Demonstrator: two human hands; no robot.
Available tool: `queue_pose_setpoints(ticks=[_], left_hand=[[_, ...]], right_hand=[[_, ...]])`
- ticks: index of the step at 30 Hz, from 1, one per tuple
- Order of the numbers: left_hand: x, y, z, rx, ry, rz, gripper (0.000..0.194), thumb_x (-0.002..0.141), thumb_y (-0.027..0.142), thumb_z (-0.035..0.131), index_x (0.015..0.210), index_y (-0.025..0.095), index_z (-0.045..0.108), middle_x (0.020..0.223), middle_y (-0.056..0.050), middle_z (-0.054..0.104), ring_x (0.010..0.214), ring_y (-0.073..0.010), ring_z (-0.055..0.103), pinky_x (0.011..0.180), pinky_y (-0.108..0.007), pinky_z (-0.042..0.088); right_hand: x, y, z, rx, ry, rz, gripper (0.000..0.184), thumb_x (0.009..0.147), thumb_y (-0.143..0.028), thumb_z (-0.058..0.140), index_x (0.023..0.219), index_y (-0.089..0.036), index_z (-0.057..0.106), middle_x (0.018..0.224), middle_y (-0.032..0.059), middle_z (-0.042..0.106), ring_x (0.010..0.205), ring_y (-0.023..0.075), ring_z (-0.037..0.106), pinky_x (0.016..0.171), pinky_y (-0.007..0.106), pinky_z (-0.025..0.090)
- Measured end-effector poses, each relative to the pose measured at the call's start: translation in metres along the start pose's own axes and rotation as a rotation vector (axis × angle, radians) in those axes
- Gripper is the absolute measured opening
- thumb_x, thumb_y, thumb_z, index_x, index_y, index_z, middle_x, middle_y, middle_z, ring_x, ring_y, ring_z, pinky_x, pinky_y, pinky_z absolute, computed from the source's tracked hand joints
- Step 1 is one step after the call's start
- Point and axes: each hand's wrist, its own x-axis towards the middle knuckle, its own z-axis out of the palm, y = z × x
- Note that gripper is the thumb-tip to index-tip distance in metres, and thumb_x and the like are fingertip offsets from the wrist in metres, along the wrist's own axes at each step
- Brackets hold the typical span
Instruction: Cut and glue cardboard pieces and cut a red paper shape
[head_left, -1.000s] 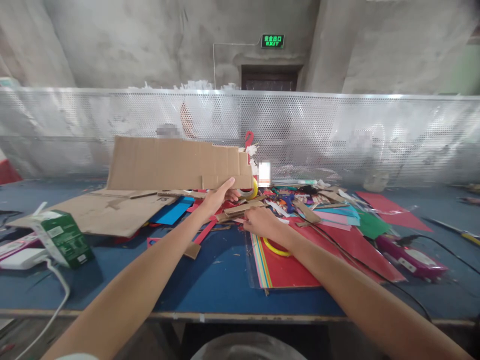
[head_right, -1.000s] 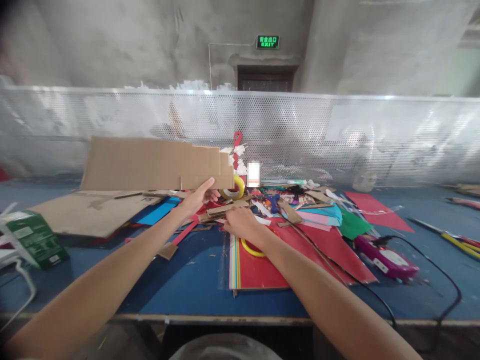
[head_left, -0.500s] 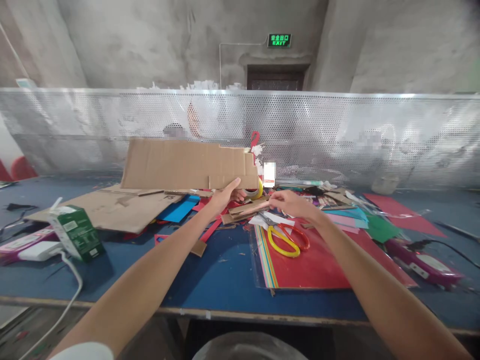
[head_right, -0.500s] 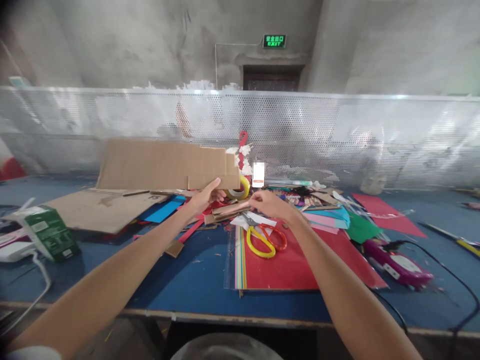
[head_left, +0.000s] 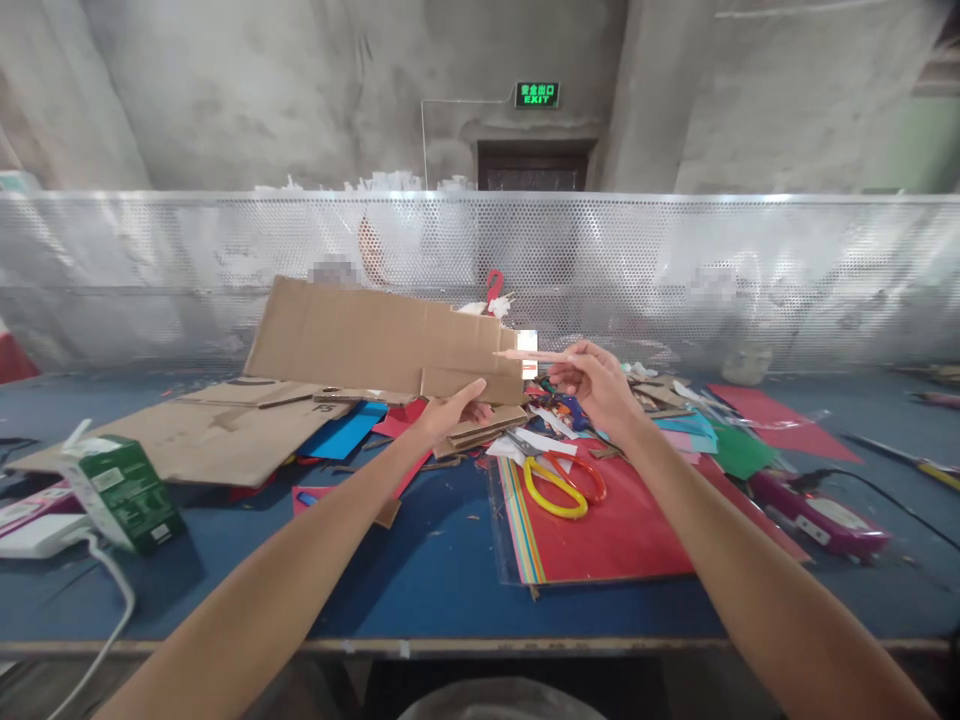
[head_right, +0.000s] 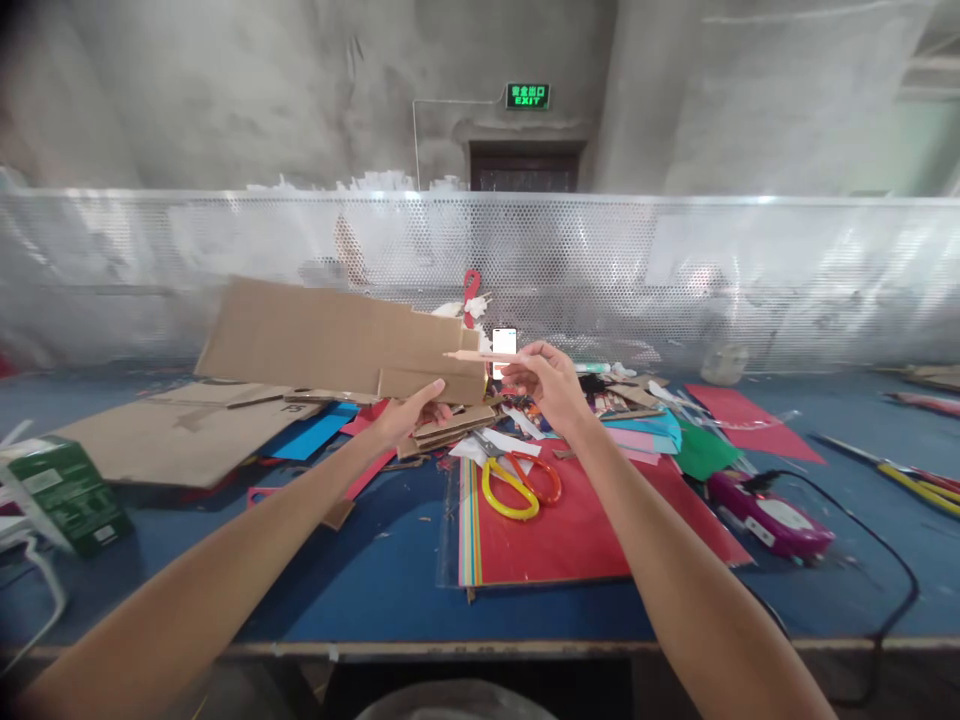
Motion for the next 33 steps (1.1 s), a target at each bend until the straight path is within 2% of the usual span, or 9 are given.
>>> queue_pose_setpoints(ticks=[8,13,19,25,33], left_hand=[[-0.001,-0.008,0.012,0.047,-0.154,-0.033,0.060,0.079,0.069,0.071,0.065,0.011,0.074,0.067,-0.012,0.074,0.056,-0.0156,0.065,0.061,-0.029,0.055],[-0.004,-0.007,0.018,0.063,-0.175,-0.035,0.059,0.078,0.068,0.073,0.066,0.010,0.073,0.066,-0.011,0.075,0.054,-0.0143,0.065,0.055,-0.025,0.051],[-0.007,-0.002,0.025,0.023,-0.182,0.009,0.058,0.073,0.067,0.078,0.077,0.010,0.073,0.064,-0.009,0.074,0.051,-0.0152,0.064,0.053,-0.027,0.052],[-0.005,-0.005,0.024,0.098,-0.203,0.006,0.060,0.076,0.069,0.073,0.067,0.011,0.072,0.065,-0.011,0.074,0.051,-0.0137,0.064,0.053,-0.025,0.050],[-0.005,-0.007,0.024,0.148,-0.236,0.007,0.066,0.074,0.075,0.070,0.064,0.010,0.072,0.062,-0.012,0.073,0.049,-0.0142,0.064,0.047,-0.024,0.044]], right_hand=[[-0.008,0.005,0.019,-0.014,-0.056,-0.210,0.026,0.080,-0.040,0.073,0.092,-0.024,0.056,0.071,-0.0008,0.073,0.063,0.0183,0.074,0.046,0.021,0.051],[-0.020,0.006,0.031,-0.234,-0.061,-0.436,0.021,0.090,-0.040,0.070,0.094,-0.024,0.057,0.076,0.0023,0.074,0.072,0.0212,0.076,0.054,0.026,0.058],[-0.034,0.002,0.040,-0.518,-0.031,-0.623,0.006,0.093,-0.027,0.063,0.096,-0.024,0.059,0.080,0.0028,0.076,0.078,0.0203,0.077,0.069,0.029,0.061],[-0.035,0.001,0.041,-0.619,-0.057,-0.700,0.006,0.091,-0.023,0.062,0.097,-0.024,0.060,0.082,0.0027,0.076,0.079,0.0195,0.077,0.072,0.028,0.060],[-0.038,-0.001,0.044,-0.651,-0.070,-0.731,0.007,0.092,-0.021,0.060,0.098,-0.023,0.061,0.085,0.0016,0.073,0.078,0.0165,0.075,0.068,0.024,0.059]])
